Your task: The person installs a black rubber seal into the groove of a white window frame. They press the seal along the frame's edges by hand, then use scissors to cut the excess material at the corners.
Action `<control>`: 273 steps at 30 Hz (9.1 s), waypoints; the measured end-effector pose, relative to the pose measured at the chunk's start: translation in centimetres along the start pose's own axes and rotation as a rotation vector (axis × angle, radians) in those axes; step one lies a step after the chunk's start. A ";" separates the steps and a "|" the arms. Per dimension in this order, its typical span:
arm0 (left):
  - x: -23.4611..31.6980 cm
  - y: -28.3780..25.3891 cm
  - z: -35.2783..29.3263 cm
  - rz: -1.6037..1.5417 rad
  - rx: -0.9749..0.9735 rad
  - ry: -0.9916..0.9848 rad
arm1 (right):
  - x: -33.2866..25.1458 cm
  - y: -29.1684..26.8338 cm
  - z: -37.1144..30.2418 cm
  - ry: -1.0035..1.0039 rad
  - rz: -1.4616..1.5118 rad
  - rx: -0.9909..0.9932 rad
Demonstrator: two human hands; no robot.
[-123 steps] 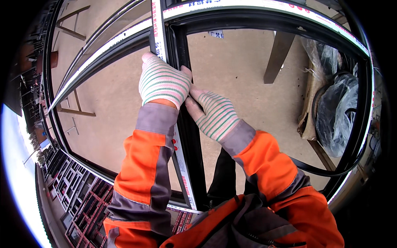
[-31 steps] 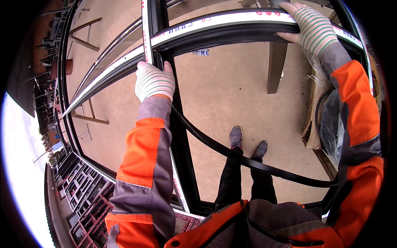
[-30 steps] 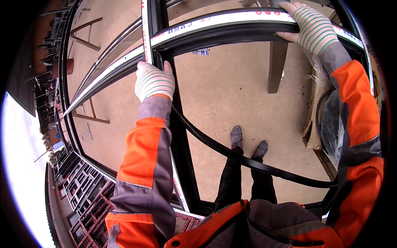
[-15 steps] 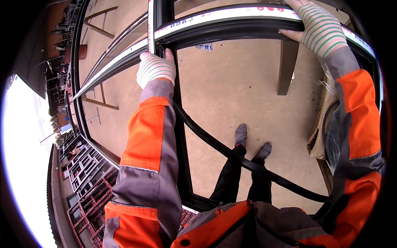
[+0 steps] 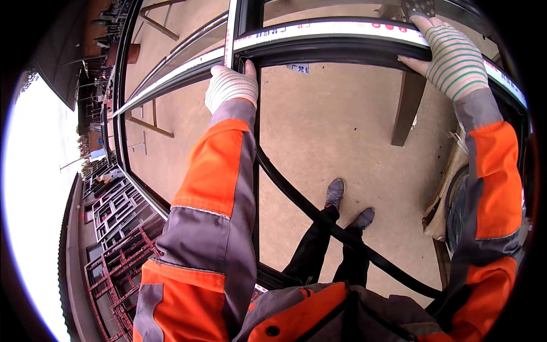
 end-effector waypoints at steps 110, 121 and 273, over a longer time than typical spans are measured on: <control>-20.2 6.0 -10.8 -0.397 -0.139 0.436 | -33.8 -0.5 -0.2 -0.932 0.448 0.035; -21.2 6.3 -10.9 -0.390 -0.089 0.454 | -36.6 2.5 2.4 -1.229 0.523 0.110; -18.8 5.7 -9.5 -0.252 -0.245 0.451 | -50.8 -12.1 -32.7 0.462 0.725 -0.671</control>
Point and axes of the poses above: each hand's wrist, its own z-axis towards the middle knuckle, its own y-axis out of the palm, x = y × z, the point moved 1 cm from there along z, towards the middle knuckle, and after that the axes turned 2 degrees about z, right-handed, at the moved point
